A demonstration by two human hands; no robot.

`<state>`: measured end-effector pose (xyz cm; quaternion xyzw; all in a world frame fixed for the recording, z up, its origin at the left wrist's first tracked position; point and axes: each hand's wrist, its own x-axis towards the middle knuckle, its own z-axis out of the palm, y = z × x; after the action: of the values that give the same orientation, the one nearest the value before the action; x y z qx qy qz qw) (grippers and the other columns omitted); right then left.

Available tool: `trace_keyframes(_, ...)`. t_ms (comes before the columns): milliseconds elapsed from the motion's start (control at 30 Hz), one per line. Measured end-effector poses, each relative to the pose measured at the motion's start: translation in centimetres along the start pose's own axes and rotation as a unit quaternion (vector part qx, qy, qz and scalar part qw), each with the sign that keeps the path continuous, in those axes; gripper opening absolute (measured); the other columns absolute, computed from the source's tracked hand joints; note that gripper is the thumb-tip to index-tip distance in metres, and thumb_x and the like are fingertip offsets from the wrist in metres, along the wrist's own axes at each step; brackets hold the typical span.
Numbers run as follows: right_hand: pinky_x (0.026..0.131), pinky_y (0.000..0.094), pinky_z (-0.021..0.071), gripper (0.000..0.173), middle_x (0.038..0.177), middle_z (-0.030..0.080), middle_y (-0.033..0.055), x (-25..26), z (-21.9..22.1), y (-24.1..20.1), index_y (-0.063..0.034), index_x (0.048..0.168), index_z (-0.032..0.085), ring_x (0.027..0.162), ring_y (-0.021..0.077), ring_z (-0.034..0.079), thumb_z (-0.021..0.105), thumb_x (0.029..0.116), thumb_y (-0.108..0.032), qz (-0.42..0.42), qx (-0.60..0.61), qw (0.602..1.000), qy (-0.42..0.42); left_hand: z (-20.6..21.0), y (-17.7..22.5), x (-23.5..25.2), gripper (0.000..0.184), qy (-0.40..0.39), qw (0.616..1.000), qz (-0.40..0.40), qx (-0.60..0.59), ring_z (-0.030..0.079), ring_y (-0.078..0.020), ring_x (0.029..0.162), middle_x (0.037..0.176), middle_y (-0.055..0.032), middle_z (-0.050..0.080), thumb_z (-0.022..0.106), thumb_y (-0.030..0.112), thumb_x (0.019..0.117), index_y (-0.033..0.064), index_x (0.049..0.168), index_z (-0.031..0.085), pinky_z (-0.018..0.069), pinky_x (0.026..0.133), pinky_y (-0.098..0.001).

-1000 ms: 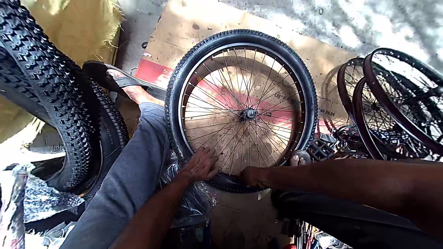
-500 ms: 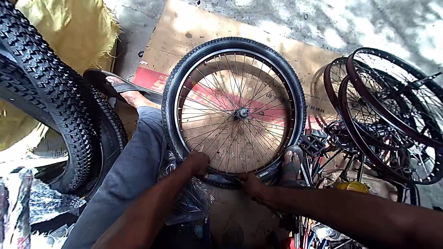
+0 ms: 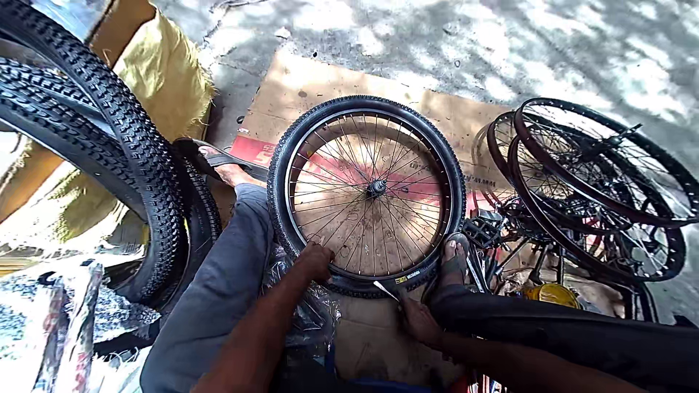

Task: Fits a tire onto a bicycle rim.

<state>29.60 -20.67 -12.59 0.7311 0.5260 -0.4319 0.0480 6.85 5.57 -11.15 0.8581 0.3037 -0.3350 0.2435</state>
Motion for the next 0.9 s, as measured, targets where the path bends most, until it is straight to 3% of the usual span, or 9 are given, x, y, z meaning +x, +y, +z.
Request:
trace_keyframes(100, 0.097, 0.0564, 0.0511, 0.042, 0.120, 0.067, 0.0226, -0.5, -0.4, -0.7, -0.0071, 0.145, 0.044, 0.114, 0.0393, 0.066, 0.045, 0.1064, -0.022, 0.061, -0.010, 0.994, -0.085, 0.2, 1.2, -0.6, 0.068, 0.007, 0.999, -0.018, -0.026, 0.057, -0.0303, 0.127, 0.122, -0.0092, 0.070, 0.066, 0.072, 0.0843, 0.0168, 0.124, 0.070, 0.0205, 0.123, -0.0537)
trace_keyframes(200, 0.095, 0.0598, 0.0502, 0.041, 0.117, 0.067, 0.0247, -0.6, -0.2, -1.8, -0.0021, 0.129, 0.057, 0.114, 0.0414, 0.065, 0.046, 0.1072, -0.035, 0.013, -0.069, 0.983, -0.170, -0.2, 2.3, -0.4, 0.069, -0.013, 0.998, -0.061, -0.004, 0.055, -0.0314, 0.131, 0.127, -0.0108, 0.069, 0.067, 0.070, 0.0840, 0.0138, 0.123, 0.070, 0.0203, 0.124, -0.0539)
trace_keyframes(267, 0.096, 0.0594, 0.0503, 0.048, 0.119, 0.066, 0.0226, -0.2, -1.1, -3.2, -0.0039, 0.119, 0.066, 0.116, 0.0400, 0.064, 0.046, 0.1062, -0.045, -0.047, -0.097, 0.987, -0.118, -0.4, 2.6, 0.2, 0.070, -0.025, 0.996, -0.080, 0.016, 0.058, -0.0297, 0.127, 0.124, -0.0102, 0.070, 0.070, 0.071, 0.0809, 0.0119, 0.118, 0.072, 0.0265, 0.122, -0.0533)
trace_keyframes(400, 0.103, 0.0491, 0.0483, 0.050, 0.126, 0.062, 0.0134, 4.1, -3.7, -6.7, -0.0125, 0.135, 0.061, 0.121, 0.0314, 0.059, 0.052, 0.1031, -0.050, -0.161, -0.120, 0.979, 0.043, -0.5, 2.4, 0.6, 0.072, -0.029, 0.995, -0.097, 0.012, 0.062, -0.0286, 0.121, 0.119, -0.0110, 0.071, 0.075, 0.070, 0.0760, 0.0089, 0.113, 0.073, 0.0328, 0.117, -0.0527)
trace_keyframes(500, 0.102, 0.0526, 0.0487, 0.053, 0.126, 0.064, 0.0128, 8.2, -3.5, -8.9, -0.0139, 0.135, 0.063, 0.122, 0.0319, 0.059, 0.056, 0.1008, -0.054, -0.123, -0.111, 0.986, -0.001, 0.6, 2.1, 0.6, 0.070, 0.006, 0.995, -0.099, 0.010, 0.063, -0.0287, 0.118, 0.113, -0.0104, 0.072, 0.074, 0.072, 0.0754, 0.0098, 0.107, 0.074, 0.0319, 0.118, -0.0506)
trace_keyframes(600, 0.097, 0.0551, 0.0515, 0.040, 0.119, 0.069, 0.0155, 10.4, -2.2, -10.4, -0.0123, 0.126, 0.067, 0.116, 0.0343, 0.065, 0.056, 0.1032, -0.044, -0.039, -0.075, 0.996, -0.036, 2.4, 2.0, 1.0, 0.057, 0.073, 0.990, -0.116, -0.011, 0.061, -0.0285, 0.121, 0.110, -0.0078, 0.073, 0.073, 0.064, 0.0800, 0.0122, 0.102, 0.076, 0.0261, 0.122, -0.0490)
trace_keyframes(667, 0.095, 0.0555, 0.0524, 0.037, 0.117, 0.070, 0.0152, 10.8, -2.0, -10.8, -0.0135, 0.124, 0.068, 0.113, 0.0342, 0.066, 0.058, 0.1024, -0.041, -0.023, -0.064, 0.997, -0.030, 2.5, 1.3, 1.5, 0.054, 0.063, 0.992, -0.107, -0.025, 0.060, -0.0286, 0.122, 0.110, -0.0074, 0.073, 0.073, 0.063, 0.0824, 0.0138, 0.103, 0.077, 0.0257, 0.122, -0.0490)
trace_keyframes(800, 0.096, 0.0539, 0.0530, 0.038, 0.116, 0.069, 0.0147, 10.7, -1.7, -9.2, -0.0113, 0.124, 0.066, 0.113, 0.0329, 0.066, 0.057, 0.1036, -0.042, -0.081, -0.050, 0.995, -0.033, 3.0, -0.2, 1.4, 0.062, 0.075, 0.997, -0.027, -0.011, 0.064, -0.0253, 0.111, 0.104, -0.0046, 0.074, 0.067, 0.074, 0.0816, 0.0165, 0.103, 0.077, 0.0341, 0.115, -0.0486)
trace_keyframes(900, 0.108, 0.0523, 0.0459, 0.063, 0.134, 0.063, 0.0133, 9.6, -1.9, -6.9, -0.0142, 0.146, 0.053, 0.128, 0.0300, 0.058, 0.045, 0.1033, -0.061, -0.184, -0.072, 0.980, -0.019, 3.4, -0.3, 0.3, 0.087, 0.142, 0.990, 0.000, -0.007, 0.063, -0.0238, 0.110, 0.105, -0.0028, 0.073, 0.059, 0.092, 0.0689, 0.0161, 0.110, 0.074, 0.0333, 0.116, -0.0468)
